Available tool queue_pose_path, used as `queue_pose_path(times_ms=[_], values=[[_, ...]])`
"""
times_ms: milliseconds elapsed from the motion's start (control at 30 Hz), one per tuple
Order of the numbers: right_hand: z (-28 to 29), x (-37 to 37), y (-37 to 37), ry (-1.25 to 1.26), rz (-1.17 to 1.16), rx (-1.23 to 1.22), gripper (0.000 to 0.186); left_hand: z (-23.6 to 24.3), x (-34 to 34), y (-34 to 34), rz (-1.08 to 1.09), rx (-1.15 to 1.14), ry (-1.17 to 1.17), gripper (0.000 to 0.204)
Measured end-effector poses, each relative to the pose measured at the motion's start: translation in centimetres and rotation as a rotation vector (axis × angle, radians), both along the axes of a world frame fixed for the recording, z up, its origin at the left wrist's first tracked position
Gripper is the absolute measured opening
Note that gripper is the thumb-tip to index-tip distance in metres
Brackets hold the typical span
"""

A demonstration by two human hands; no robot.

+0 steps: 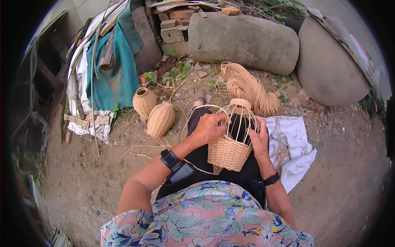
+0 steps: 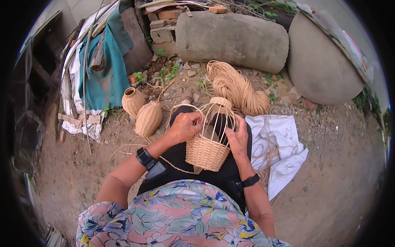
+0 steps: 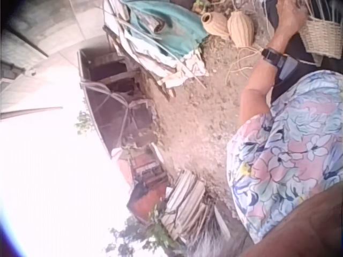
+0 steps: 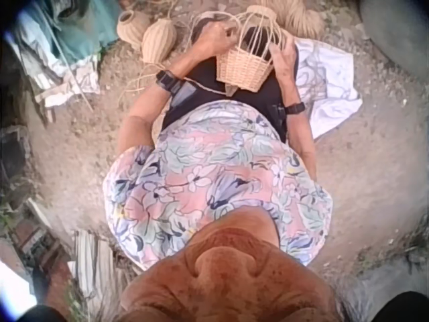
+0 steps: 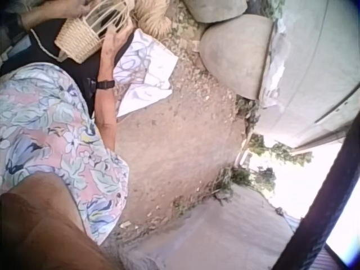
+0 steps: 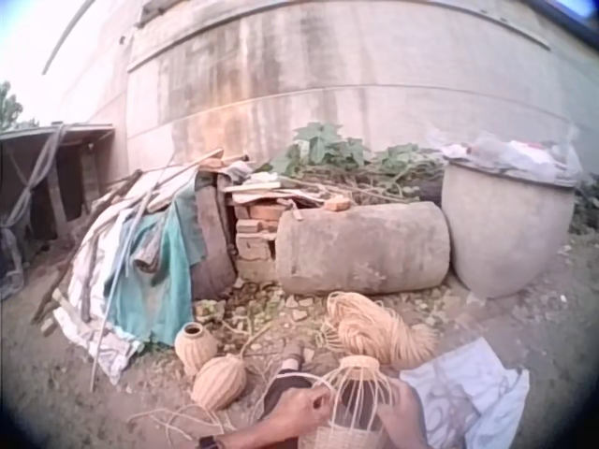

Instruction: Weaving a small decorative basket using flexible natural fibers.

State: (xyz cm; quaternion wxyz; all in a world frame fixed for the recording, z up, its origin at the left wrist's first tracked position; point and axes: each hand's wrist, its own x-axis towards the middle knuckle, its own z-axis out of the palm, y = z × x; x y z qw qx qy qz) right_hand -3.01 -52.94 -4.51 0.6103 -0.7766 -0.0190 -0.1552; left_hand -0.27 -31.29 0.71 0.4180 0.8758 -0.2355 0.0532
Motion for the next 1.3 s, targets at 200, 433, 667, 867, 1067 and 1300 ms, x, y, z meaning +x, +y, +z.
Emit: queue_pose_path(times_ms=[200, 433, 667, 867, 1067, 1300], values=[[0.8, -0.1, -0.2, -0.147, -0.245, -0.227, 0.043, 1.3, -1.6, -0.4, 0.062, -0.075, 0.169, 0.02], [5.5, 1.0, 3.3, -0.187, -0.056, -0.514, 0.052, 1.1, -3.3, -0.2, -0.028, -0.113, 0.059, 0.025], [3.3, 2.6, 2.3, 0.13, -0.054, -0.472, 0.057, 0.5, -4.3, 1.0, -0.046, -0.61, 0.531, 0.028], [0.8, 3.1, 0.2, 0.138, 0.041, -0.156, 0.056, 2.5, -4.8, 4.4, -0.335, -1.217, 0.875, 0.024], [2.1, 1.2, 1.2, 0.232, 0.03, 0.122, 0.057, -2.9, -4.3, 18.2, 0.217, -1.072, 0.75, 0.025], [5.6, 1.2, 0.0, -0.298, -0.104, -0.157, 0.056, -5.7, -4.4, 23.0, 0.546, 0.673, -0.219, 0.026]])
